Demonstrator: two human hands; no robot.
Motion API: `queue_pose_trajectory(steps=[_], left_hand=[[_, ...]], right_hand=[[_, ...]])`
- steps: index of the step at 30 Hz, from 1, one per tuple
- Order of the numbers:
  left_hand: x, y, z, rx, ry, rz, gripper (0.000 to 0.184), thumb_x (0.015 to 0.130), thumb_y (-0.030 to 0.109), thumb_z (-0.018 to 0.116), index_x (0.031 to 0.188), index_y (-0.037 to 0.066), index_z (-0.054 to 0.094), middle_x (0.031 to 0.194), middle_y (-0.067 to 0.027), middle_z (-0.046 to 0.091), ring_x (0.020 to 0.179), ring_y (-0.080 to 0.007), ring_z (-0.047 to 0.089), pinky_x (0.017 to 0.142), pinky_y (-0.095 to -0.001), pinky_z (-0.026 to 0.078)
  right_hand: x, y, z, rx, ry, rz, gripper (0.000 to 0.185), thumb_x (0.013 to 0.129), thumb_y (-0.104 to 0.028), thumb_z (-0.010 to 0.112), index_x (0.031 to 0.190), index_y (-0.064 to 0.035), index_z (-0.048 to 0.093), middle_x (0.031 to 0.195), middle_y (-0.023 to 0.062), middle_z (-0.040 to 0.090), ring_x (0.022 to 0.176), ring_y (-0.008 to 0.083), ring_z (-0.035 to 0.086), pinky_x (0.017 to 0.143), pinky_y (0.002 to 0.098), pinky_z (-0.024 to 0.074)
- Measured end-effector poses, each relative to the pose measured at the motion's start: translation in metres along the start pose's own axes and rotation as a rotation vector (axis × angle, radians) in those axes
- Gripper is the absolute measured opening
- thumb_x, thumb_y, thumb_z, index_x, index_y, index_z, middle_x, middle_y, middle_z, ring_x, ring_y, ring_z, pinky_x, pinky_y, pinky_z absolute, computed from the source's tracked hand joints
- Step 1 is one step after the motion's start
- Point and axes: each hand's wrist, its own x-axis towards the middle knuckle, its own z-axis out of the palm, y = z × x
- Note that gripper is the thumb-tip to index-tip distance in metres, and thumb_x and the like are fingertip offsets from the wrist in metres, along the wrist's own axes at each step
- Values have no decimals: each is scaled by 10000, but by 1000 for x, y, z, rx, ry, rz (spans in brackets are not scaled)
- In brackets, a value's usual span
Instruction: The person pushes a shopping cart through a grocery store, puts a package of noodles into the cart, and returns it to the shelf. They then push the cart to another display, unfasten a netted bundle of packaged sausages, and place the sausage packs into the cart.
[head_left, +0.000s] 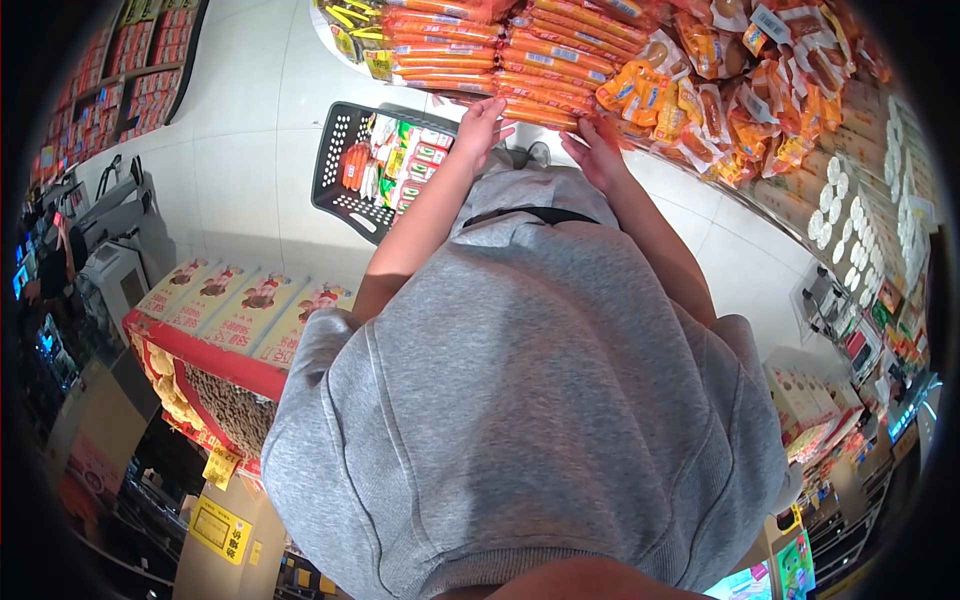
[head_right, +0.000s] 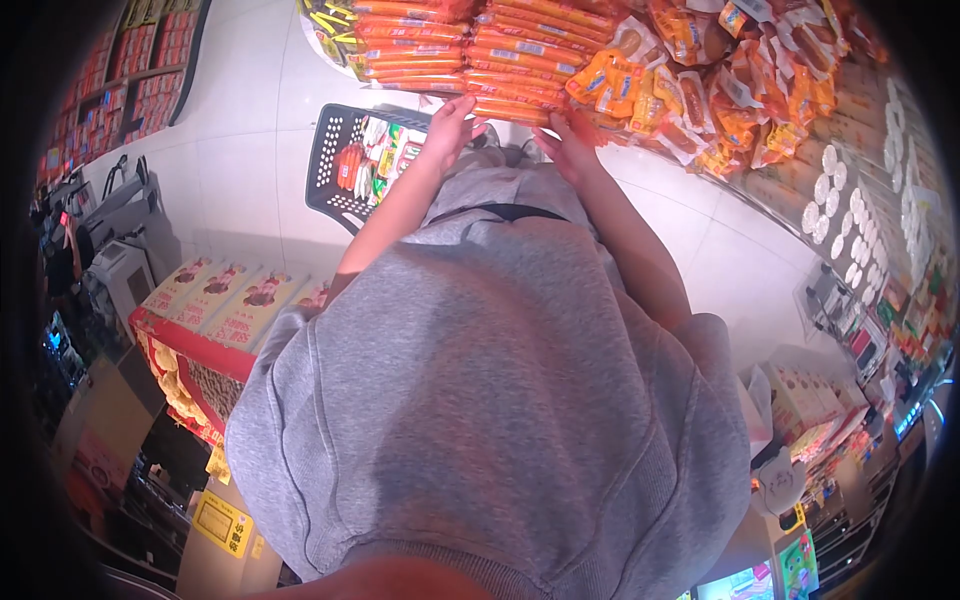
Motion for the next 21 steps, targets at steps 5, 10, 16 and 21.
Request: queue_pose_trajectory(steps=[5,10,16,21], left_hand=[[-8,13,13,-36,-29,-6,298,941,210,603,1161,32,513,1149,-80,579,1046,-224,599,864,-378,537],[7,12,0,-52,-127,-30,279,880,24,611,1134,28,496,1074,-86,605,973,-197,627,817,-360,574],[12,1,-22,-27,-325,34,454,765,-179,572,1133,43,426,970,-96,592,838,-214,642,727,-324,593],[-4,2,-12,-39,-238,33,572,748,-216,537,1224,65,391,1111,-152,571,985,-291,633,799,-391,584]], right_hand=[[-1,-9,9,86,47,70,293,961,-227,576,1220,-117,496,1162,106,566,1057,270,599,937,364,529],[11,-4,-6,86,-125,12,291,940,-75,570,1216,-59,477,1206,111,547,1107,266,580,995,368,503],[-13,-2,-6,0,-116,39,499,844,160,531,1279,-50,406,1315,107,480,1236,270,507,1033,381,475],[-17,-5,-6,-5,-139,5,621,780,213,543,1306,-73,377,1291,121,481,1202,275,522,949,351,510]])
